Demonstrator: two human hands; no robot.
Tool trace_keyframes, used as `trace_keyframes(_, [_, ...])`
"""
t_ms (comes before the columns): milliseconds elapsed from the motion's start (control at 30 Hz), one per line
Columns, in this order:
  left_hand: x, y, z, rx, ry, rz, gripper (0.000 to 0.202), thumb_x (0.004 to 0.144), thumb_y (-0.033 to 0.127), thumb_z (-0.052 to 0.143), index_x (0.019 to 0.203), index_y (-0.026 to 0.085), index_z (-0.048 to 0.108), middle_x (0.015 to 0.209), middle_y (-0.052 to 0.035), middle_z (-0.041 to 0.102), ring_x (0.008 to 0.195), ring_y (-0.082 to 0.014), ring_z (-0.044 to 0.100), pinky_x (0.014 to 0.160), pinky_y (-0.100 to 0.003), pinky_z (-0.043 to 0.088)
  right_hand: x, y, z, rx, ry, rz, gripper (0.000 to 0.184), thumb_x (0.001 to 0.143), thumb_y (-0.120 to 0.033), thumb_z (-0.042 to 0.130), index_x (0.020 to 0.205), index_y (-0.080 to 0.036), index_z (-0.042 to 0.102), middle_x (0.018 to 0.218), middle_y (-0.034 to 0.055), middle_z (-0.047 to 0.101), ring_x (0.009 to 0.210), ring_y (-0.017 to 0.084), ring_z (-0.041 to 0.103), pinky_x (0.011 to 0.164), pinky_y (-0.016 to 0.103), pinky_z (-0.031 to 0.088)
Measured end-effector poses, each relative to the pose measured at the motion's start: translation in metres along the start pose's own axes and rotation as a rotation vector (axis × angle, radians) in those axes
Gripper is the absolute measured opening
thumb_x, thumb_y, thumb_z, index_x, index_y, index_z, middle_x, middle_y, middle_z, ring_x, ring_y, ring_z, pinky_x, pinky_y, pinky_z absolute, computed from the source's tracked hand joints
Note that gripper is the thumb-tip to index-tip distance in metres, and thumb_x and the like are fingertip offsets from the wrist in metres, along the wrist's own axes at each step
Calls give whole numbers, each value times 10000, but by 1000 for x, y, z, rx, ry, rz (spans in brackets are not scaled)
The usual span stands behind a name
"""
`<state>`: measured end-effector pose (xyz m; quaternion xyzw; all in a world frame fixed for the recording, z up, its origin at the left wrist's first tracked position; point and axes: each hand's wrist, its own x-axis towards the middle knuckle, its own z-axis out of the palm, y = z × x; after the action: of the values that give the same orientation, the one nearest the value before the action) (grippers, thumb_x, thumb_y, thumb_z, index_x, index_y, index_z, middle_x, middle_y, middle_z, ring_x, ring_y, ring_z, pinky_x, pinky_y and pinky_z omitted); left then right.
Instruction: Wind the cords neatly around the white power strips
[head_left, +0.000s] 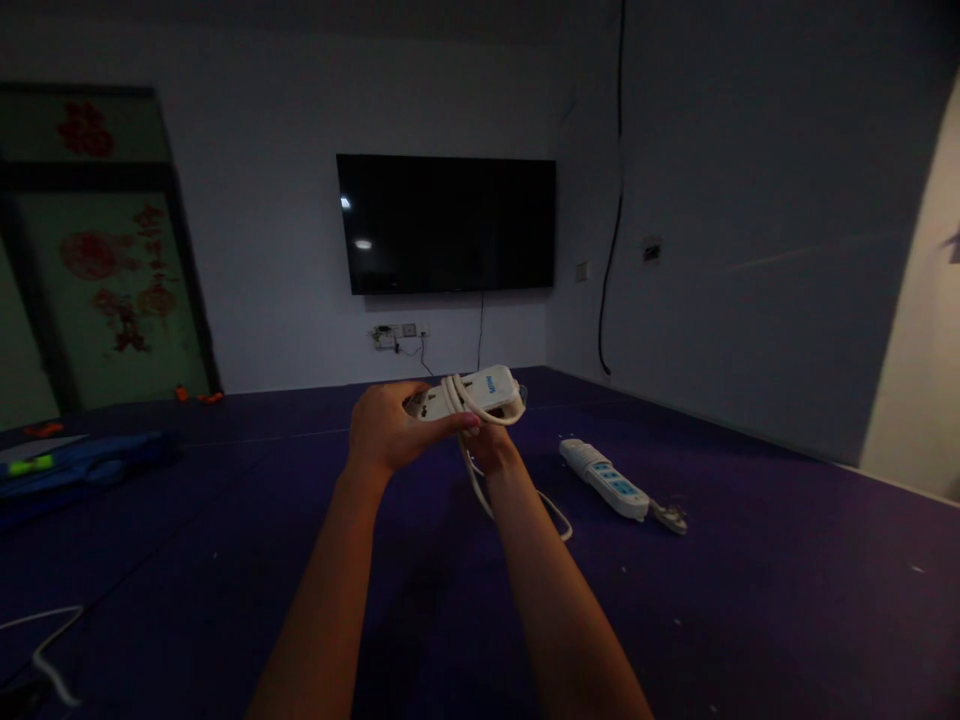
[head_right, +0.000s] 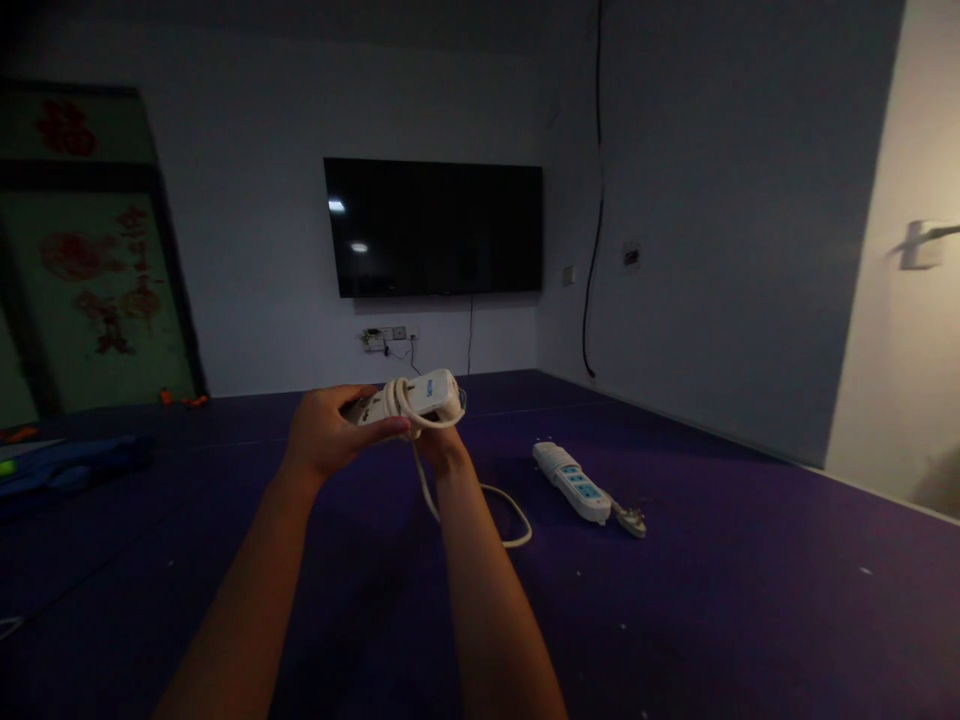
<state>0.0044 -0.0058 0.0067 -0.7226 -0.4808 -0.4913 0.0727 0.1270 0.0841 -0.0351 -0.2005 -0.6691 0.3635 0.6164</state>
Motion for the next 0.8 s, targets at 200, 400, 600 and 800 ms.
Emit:
trace_keyframes(200, [5, -10, 0, -230, 163, -36, 516, 633, 675, 632, 751, 187, 749, 544, 1, 611, 500, -121, 505, 475, -241, 336, 8, -6, 13, 447, -69, 14, 245, 644, -393, 708, 794, -211, 643, 698, 13, 609, 744, 169, 575, 667, 284, 459])
trace_keyframes(400, [7, -16, -7, -226, 329, -111, 504, 664, 658, 614, 685, 171, 743, 555, -14, 627, 525, -129, 521, 475, -244, 339, 6, -23, 19, 432, -145, 70, 166, 548, -241, 740, 626, -171, 611, 550, -50, 492, 493, 61, 370, 479, 213, 270])
trace_keyframes(600, [7, -26, -5, -210, 397, -173, 454, 656, 631, 638, 638, 187, 730, 514, -15, 618, 496, -128, 521, 465, -248, 347, 3, -30, 26, 181, -98, 203, 33, 662, -152, 642, 685, -128, 641, 540, -26, 562, 463, 59, 380, 459, 209, 279])
trace_keyframes(800, [6, -20, -3, -115, 392, -258, 491, 682, 663, 593, 623, 191, 714, 502, -19, 605, 515, -143, 535, 467, -259, 331, 2, -32, 27, -104, -109, 241, 218, 754, -49, 514, 891, -94, 678, 610, 18, 655, 437, 54, 399, 441, 179, 296])
